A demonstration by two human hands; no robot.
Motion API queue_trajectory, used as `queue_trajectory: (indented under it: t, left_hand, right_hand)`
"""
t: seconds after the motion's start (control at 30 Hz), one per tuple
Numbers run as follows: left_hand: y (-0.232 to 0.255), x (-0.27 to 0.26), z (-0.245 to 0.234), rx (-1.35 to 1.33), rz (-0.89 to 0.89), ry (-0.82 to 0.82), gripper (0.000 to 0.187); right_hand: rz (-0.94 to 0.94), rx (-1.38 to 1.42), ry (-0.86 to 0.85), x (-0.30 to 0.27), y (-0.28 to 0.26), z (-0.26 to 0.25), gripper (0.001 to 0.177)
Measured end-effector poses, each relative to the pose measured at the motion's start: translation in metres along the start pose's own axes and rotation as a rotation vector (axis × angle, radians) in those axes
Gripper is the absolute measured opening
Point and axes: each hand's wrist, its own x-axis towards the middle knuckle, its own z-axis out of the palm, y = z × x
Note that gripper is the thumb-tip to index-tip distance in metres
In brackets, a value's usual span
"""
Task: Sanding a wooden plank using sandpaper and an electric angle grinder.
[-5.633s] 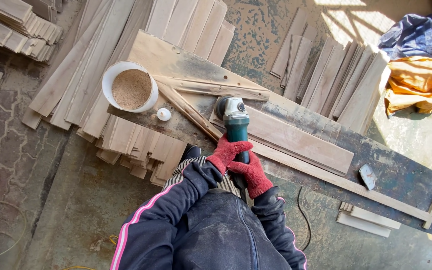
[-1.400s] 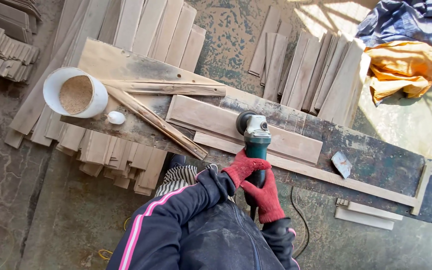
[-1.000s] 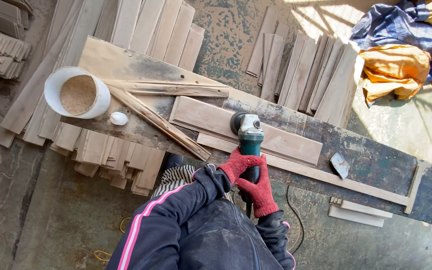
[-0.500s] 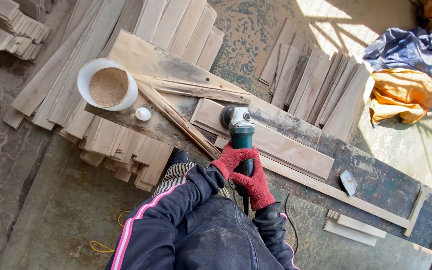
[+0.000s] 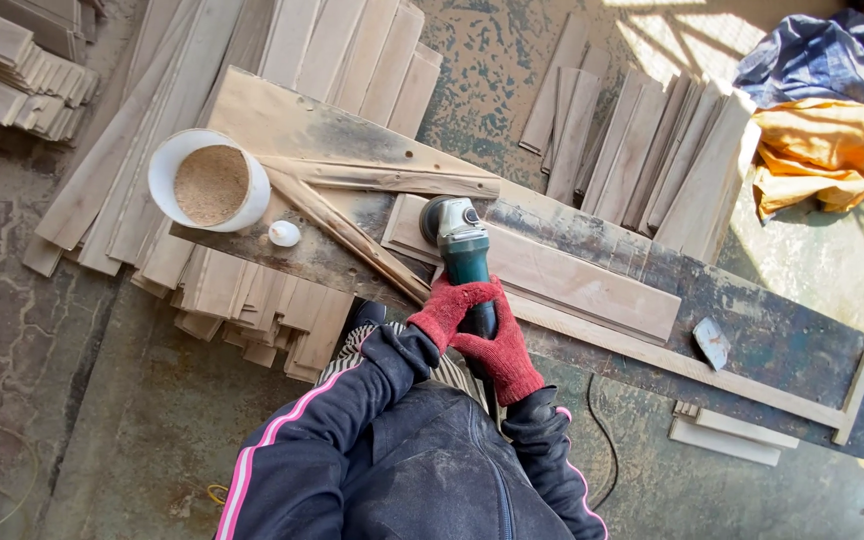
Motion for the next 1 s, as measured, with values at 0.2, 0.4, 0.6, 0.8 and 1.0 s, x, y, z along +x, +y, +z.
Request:
queue_trajectory:
  t: [0.2,0.4,0.6,0.8,1.0]
  left_hand:
    - [-0.025,0.006,0.043,0.04,-0.028,-0.026,0.073]
    - [-0.062,0.018,0.096,0.103,-0.025,-0.075,0.071]
    - [-0.096,0.015,0.146,0.222,0.015,-0.123,0.071]
    - [-0.121,0.01,0.165,0.301,0.015,-0.172,0.087]
    - [-0.12,0.0,0.139,0.242,0.014,-0.143,0.073]
  right_hand:
    - [0.045,0.192,0.094,-0.014,0.015,-0.027,0.123]
    - [0.067,0.35,0.18,-0.005,0.077,-0.069,0.12]
    - [0.047,0.45,0.237,-0.011,0.124,-0.112,0.108]
    - [0.043,0.484,0.321,-0.016,0.163,-0.133,0.092]
    - [0.051,0.469,0.291,-0.036,0.131,-0.112,0.096]
